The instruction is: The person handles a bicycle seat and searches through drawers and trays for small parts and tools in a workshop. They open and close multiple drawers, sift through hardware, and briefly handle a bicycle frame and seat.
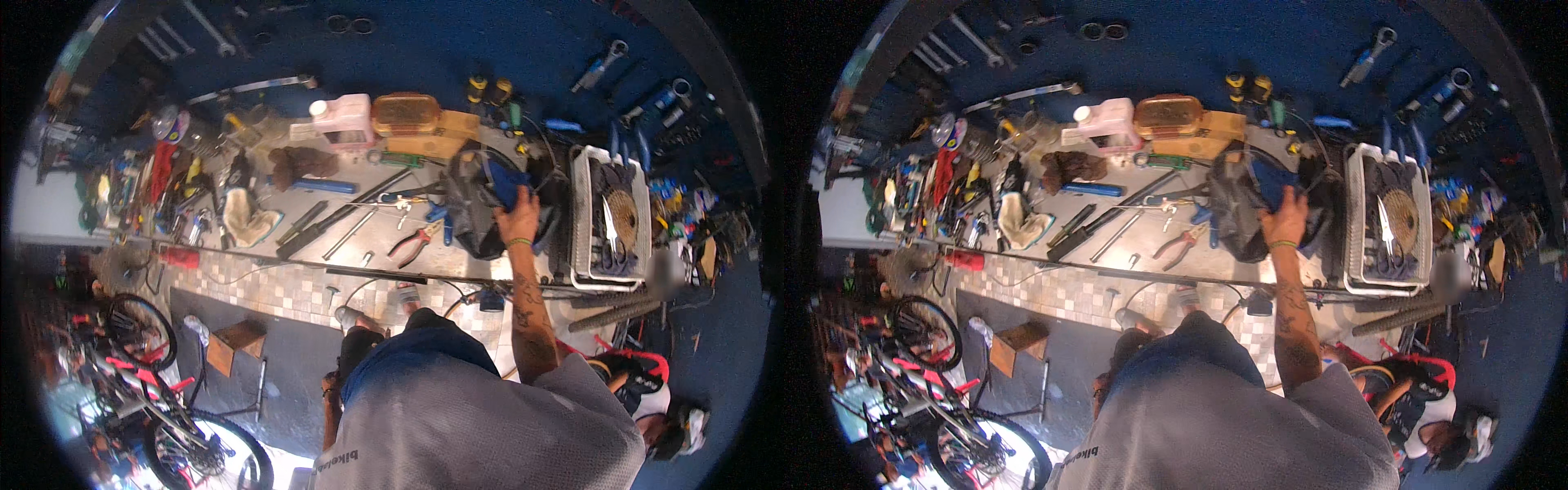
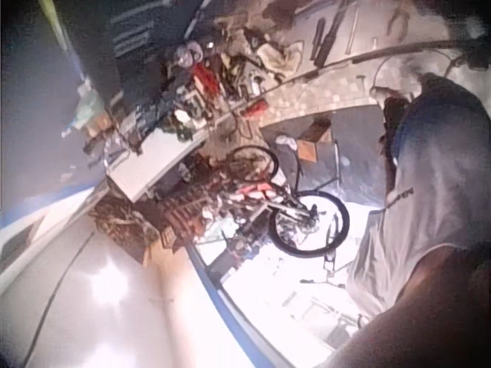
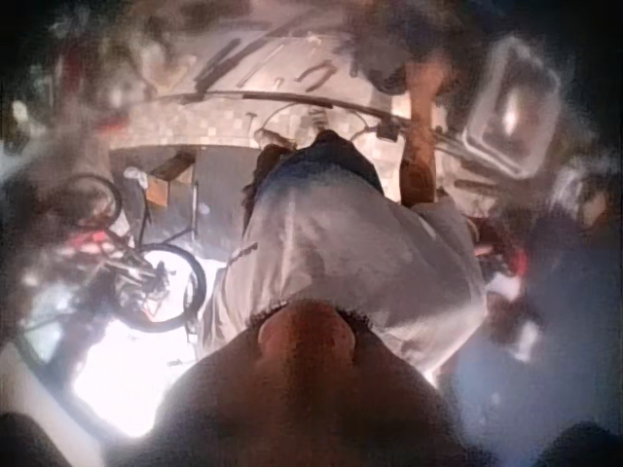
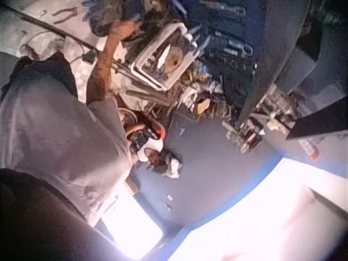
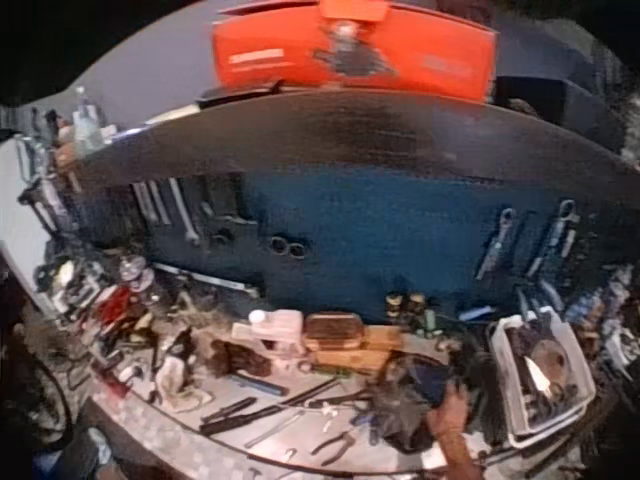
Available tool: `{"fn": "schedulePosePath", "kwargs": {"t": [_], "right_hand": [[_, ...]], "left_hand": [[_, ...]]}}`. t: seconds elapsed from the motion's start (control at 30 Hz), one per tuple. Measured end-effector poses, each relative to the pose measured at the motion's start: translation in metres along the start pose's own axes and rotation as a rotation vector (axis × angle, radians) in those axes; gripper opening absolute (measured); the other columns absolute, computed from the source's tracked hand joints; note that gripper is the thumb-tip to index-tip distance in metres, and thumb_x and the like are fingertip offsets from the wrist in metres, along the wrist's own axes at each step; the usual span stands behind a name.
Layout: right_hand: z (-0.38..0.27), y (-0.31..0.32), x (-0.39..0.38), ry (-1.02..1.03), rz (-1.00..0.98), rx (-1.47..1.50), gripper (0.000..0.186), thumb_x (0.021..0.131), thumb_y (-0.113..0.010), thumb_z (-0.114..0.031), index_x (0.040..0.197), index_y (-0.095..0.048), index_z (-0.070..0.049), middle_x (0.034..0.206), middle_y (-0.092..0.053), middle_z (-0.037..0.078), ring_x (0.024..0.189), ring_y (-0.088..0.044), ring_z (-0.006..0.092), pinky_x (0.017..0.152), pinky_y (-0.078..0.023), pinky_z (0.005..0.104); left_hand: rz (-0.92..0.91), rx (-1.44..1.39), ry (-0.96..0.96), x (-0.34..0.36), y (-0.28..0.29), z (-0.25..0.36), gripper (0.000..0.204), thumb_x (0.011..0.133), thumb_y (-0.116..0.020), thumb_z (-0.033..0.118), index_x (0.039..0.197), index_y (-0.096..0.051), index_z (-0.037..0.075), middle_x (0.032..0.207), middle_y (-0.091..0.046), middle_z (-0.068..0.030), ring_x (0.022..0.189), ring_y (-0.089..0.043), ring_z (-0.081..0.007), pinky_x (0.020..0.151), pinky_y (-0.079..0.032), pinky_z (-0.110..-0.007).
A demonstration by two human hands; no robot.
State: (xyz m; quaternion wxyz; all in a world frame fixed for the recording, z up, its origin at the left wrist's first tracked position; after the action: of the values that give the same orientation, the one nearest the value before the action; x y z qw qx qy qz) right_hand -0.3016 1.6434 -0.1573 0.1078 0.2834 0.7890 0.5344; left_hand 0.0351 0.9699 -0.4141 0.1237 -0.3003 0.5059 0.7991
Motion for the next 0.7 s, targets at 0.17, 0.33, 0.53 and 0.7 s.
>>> {"fn": "schedulePosePath", "kwargs": {"t": [0.17,0.33,0.53,0.7], "right_hand": [[-0.014,0.005,0.012,0.122,-0.121,-0.152,0.089,0.079,-0.082,-0.046,0.153,-0.047,-0.014,0.154,-0.045,0.029,0.143,-0.043,0.0478,0.118,-0.039,0.0558],[-0.02,0.024,-0.01,0.112,-0.091,-0.386,0.095,0.088,-0.063,-0.078,0.164,-0.039,-0.026,0.169,-0.026,0.029,0.153,-0.031,0.0493,0.119,-0.034,0.0624],[-0.124,0.021,-0.04,0.528,-0.027,-0.042,0.075,0.097,-0.066,-0.057,0.155,-0.05,-0.013,0.162,-0.039,0.028,0.147,-0.042,0.0467,0.116,-0.041,0.0546],[-0.218,-0.025,-0.136,0.445,-0.878,0.489,0.055,0.088,-0.081,-0.012,0.138,-0.061,-0.002,0.135,-0.059,0.022,0.123,-0.061,0.0395,0.098,-0.054,0.0457]], "left_hand": [[-0.077,-0.016,0.321,-0.011,-0.03,-0.013,0.041,0.096,-0.06,0.048,0.103,-0.079,0.013,0.109,-0.077,-0.0202,0.101,-0.075,-0.0382,0.084,-0.058,-0.05],[0.009,-0.447,0.468,-0.024,-0.008,-0.011,0.042,0.095,-0.066,0.045,0.102,-0.08,0.006,0.091,-0.077,-0.0195,0.09,-0.076,-0.0348,0.086,-0.057,-0.047],[0.143,-0.619,0.57,-0.031,-0.005,0.004,0.054,0.091,-0.068,0.052,0.108,-0.08,0.002,0.098,-0.077,-0.024,0.096,-0.075,-0.0364,0.085,-0.057,-0.047],[0.422,-0.594,0.423,-0.029,0.032,0.029,0.042,0.09,-0.071,0.037,0.106,-0.078,0.0,0.094,-0.077,-0.021,0.089,-0.075,-0.0336,0.086,-0.057,-0.044]]}}
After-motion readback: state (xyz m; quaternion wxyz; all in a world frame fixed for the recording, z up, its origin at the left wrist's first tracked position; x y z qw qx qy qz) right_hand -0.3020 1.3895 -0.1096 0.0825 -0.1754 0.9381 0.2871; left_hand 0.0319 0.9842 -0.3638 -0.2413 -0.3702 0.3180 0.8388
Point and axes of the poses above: each hand's wrist, its own x-axis towards the middle knuckle, its own y-axis out of the back of the hand, z = x × y, the point moved 8 cm from there along x, towards the middle knuckle
